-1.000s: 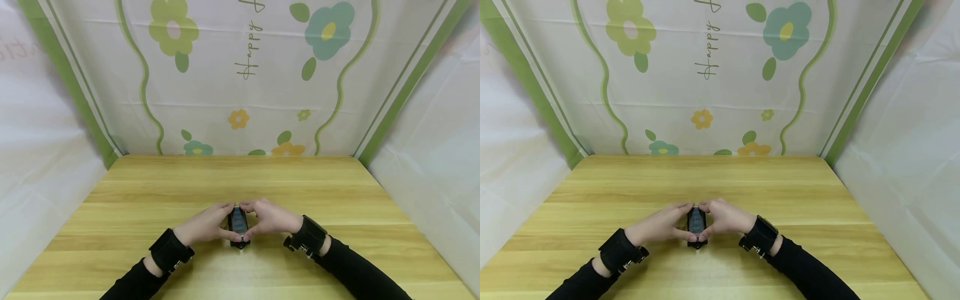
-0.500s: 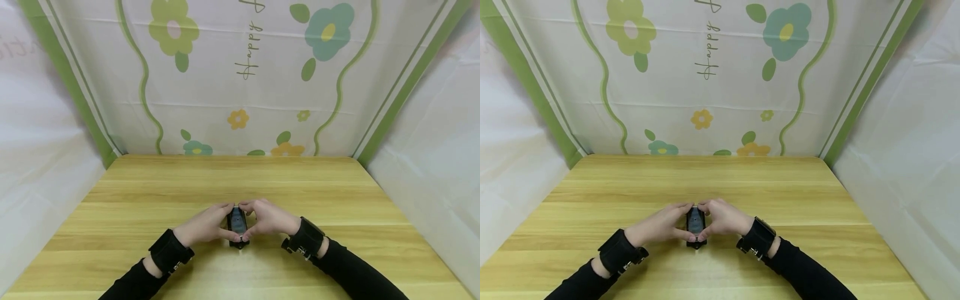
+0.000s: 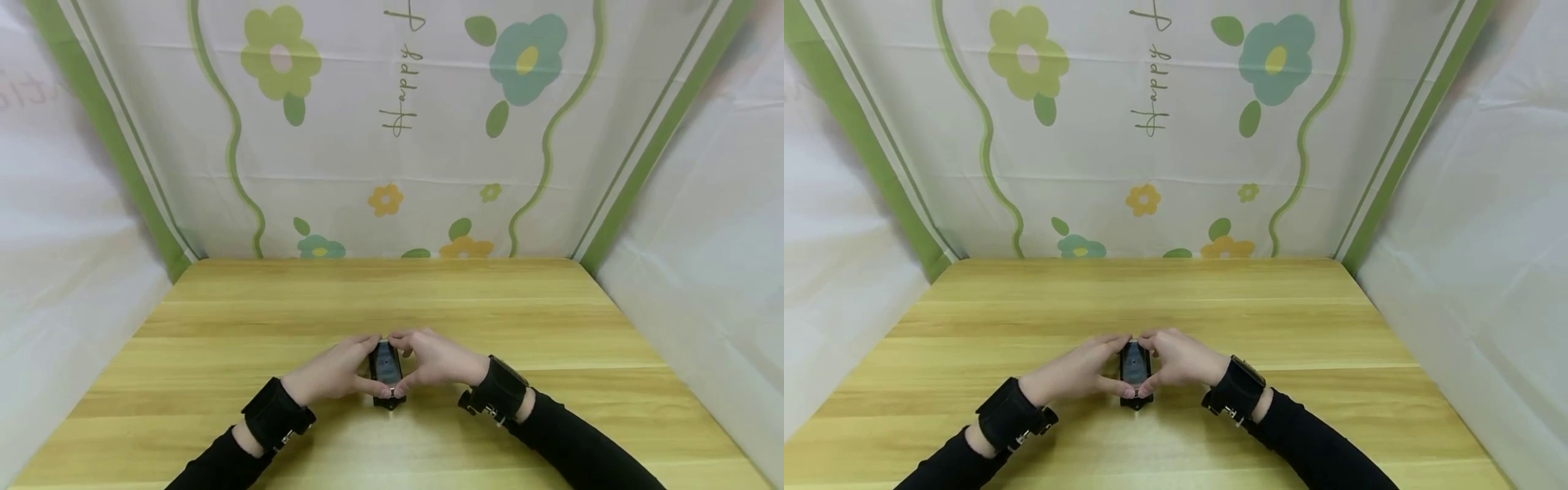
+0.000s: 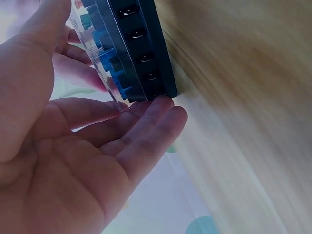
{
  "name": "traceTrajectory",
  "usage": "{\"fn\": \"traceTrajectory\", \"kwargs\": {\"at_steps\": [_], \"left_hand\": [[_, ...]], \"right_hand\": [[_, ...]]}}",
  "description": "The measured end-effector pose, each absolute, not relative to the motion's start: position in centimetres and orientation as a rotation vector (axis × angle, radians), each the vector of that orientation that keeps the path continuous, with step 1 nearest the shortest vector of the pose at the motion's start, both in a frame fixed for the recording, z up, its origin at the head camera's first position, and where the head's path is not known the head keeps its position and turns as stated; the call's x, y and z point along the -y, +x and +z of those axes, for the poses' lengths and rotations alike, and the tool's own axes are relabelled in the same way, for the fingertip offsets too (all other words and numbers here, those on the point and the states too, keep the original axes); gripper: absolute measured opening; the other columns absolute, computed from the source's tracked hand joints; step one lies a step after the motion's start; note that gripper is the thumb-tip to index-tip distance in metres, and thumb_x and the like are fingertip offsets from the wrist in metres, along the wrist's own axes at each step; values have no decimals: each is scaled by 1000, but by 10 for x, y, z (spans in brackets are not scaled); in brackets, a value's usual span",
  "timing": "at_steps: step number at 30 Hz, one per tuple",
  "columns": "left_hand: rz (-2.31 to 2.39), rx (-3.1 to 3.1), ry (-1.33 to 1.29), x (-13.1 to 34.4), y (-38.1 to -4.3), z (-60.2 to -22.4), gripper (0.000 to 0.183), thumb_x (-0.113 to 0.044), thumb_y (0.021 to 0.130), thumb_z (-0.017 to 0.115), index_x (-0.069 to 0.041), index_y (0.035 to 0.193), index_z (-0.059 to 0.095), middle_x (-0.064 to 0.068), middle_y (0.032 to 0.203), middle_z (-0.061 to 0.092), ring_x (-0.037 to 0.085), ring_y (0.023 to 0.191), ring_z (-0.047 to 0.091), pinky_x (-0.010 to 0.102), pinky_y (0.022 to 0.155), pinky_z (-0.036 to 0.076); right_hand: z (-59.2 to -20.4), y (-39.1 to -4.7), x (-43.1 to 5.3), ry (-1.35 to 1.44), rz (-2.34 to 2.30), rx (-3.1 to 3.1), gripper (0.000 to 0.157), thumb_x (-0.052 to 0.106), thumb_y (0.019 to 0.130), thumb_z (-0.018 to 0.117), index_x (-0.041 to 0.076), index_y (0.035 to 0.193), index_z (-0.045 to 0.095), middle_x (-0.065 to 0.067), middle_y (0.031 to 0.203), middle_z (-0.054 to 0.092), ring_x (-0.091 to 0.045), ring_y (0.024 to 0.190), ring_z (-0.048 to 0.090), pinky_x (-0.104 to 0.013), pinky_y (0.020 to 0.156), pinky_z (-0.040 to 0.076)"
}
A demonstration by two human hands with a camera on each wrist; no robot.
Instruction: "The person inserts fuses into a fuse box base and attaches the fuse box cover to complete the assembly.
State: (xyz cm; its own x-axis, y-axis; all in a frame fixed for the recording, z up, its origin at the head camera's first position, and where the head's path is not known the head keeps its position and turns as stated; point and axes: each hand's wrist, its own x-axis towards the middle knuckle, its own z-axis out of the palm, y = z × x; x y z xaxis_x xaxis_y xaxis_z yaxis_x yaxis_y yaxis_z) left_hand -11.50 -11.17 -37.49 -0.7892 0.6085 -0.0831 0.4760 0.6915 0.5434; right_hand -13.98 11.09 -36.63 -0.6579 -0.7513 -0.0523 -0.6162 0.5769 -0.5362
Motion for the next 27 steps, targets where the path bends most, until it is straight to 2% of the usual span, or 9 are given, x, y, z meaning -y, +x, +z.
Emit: {"fn": "traceTrajectory", "kwargs": {"at_steps": [9,16,19,23,27], "left_hand": [[760,-2656,876,114,-113,-371,98,-59,80,64,3,148,28,17,144,38,27,129,40,37,101,36],[729,-2672,894,115,-113,-371,99,-61,80,63,1,148,28,18,145,36,28,130,39,38,102,35],[703,-2682,916,115,-114,-374,99,-64,80,60,0,149,27,17,145,36,27,130,39,38,102,35],[702,-2689,882,116,-115,-379,99,-70,82,52,-5,151,24,14,147,34,25,132,36,40,104,33],[753,-2705,808,121,-114,-382,96,-70,86,47,-5,151,24,13,148,33,27,133,34,42,105,30]], "right_hand": [[-363,-141,-109,-1154,-702,-2535,83,36,73,82,2,140,47,-10,141,44,-21,103,58,-19,79,46],[-366,-143,-112,-1211,-669,-2531,85,41,75,79,0,140,44,-13,143,42,-23,105,59,-21,83,46],[-367,-144,-116,-1306,-618,-2541,84,45,78,75,-2,140,43,-16,143,40,-24,113,56,-26,91,44],[-366,-145,-121,-1339,-633,-2504,85,51,83,68,-3,142,40,-17,144,38,-25,128,42,-34,103,34],[-364,-146,-126,-1244,-712,-2496,83,56,88,59,0,144,38,-14,146,37,-24,133,35,-35,104,31]]}}
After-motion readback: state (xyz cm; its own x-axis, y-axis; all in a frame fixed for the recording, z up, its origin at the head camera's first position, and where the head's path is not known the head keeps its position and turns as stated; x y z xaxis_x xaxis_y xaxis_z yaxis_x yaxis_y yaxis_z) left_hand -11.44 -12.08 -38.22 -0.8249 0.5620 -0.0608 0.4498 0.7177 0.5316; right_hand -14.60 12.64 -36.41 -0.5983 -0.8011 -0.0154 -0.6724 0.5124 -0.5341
